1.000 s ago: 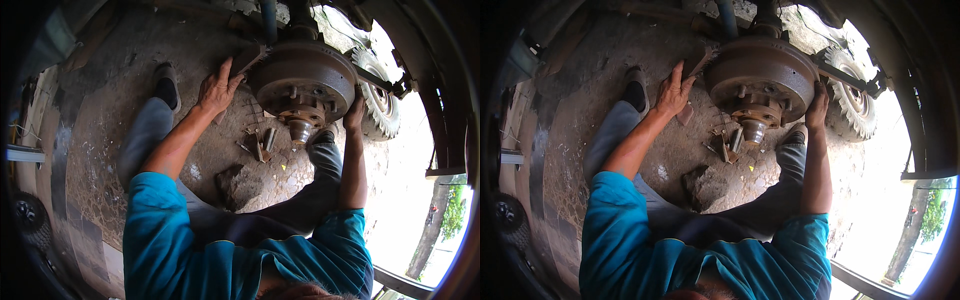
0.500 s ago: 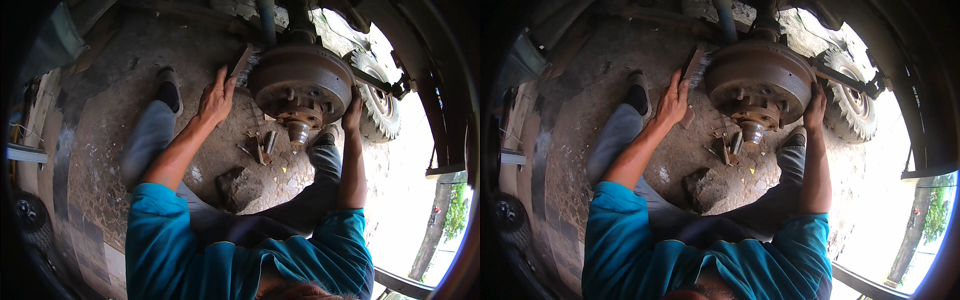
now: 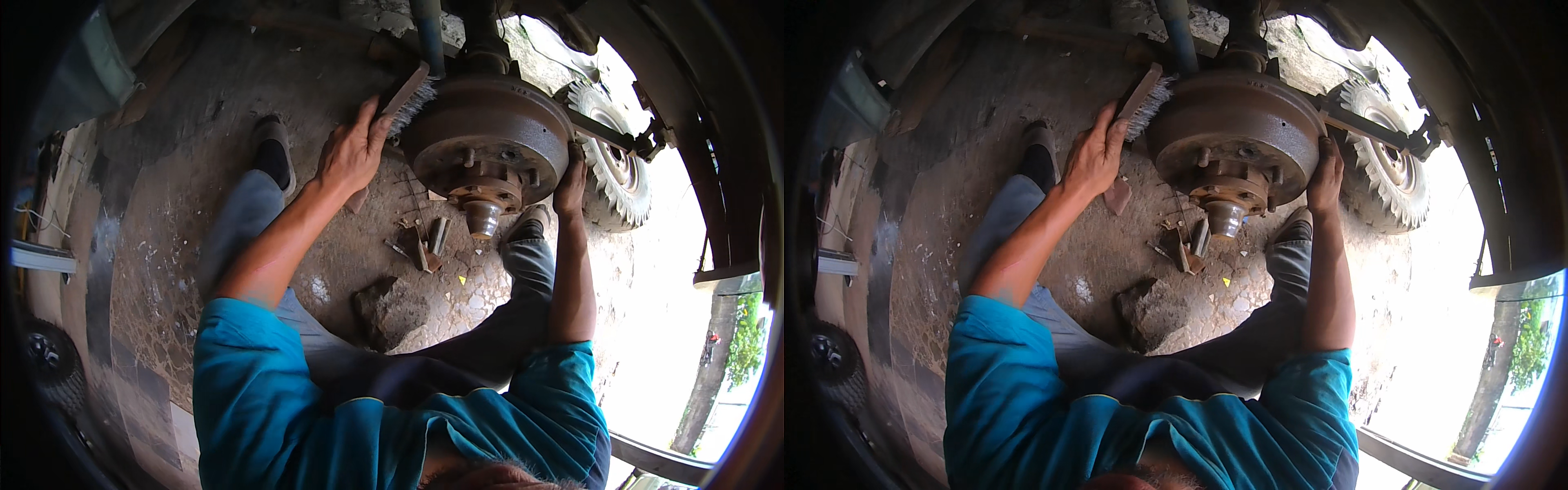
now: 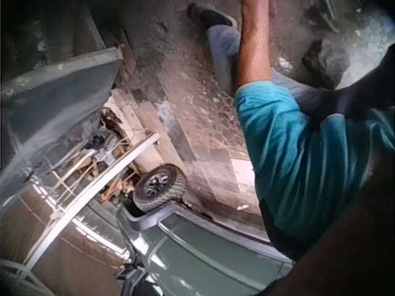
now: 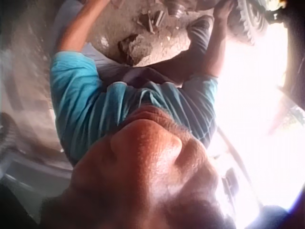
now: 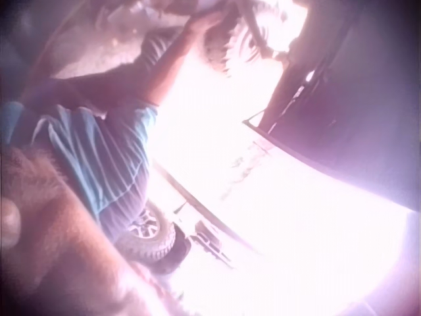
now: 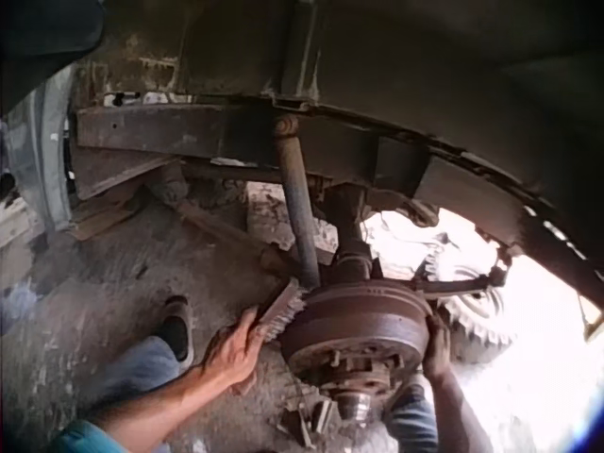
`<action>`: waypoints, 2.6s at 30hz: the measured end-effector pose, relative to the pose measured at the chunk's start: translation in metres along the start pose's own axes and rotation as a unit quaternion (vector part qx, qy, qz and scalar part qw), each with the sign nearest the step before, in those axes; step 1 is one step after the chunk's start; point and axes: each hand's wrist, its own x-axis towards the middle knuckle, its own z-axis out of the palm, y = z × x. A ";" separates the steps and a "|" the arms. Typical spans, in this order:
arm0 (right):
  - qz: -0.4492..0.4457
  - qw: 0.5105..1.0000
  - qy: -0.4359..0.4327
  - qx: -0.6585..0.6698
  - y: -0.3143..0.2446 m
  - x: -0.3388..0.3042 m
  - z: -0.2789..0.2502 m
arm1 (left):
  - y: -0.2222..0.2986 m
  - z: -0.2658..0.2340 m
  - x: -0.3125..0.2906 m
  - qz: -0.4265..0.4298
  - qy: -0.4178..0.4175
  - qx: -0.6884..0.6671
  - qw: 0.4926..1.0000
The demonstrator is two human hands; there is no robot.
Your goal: The person cleans a vehicle's brake drum assembly using a wire brush and sandpaper. They scrub the drum's surface and inner components to remove rust and debris, then switch to sandpaper to smooth the metal surface.
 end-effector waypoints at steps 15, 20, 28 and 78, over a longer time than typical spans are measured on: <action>0.115 0.984 -0.005 0.137 -0.029 0.010 -0.010 | 0.039 -0.031 0.039 0.069 -0.117 -0.001 0.991; 0.081 0.994 0.002 0.077 0.008 -0.005 0.007 | 0.043 -0.047 0.048 0.091 -0.176 0.056 0.979; -0.005 0.999 0.028 0.032 0.032 -0.009 0.007 | 0.099 -0.014 0.098 0.231 -0.126 0.160 0.951; -0.015 0.999 -0.019 -0.038 0.041 -0.023 0.003 | -0.054 0.085 -0.102 -0.112 0.009 -0.015 0.994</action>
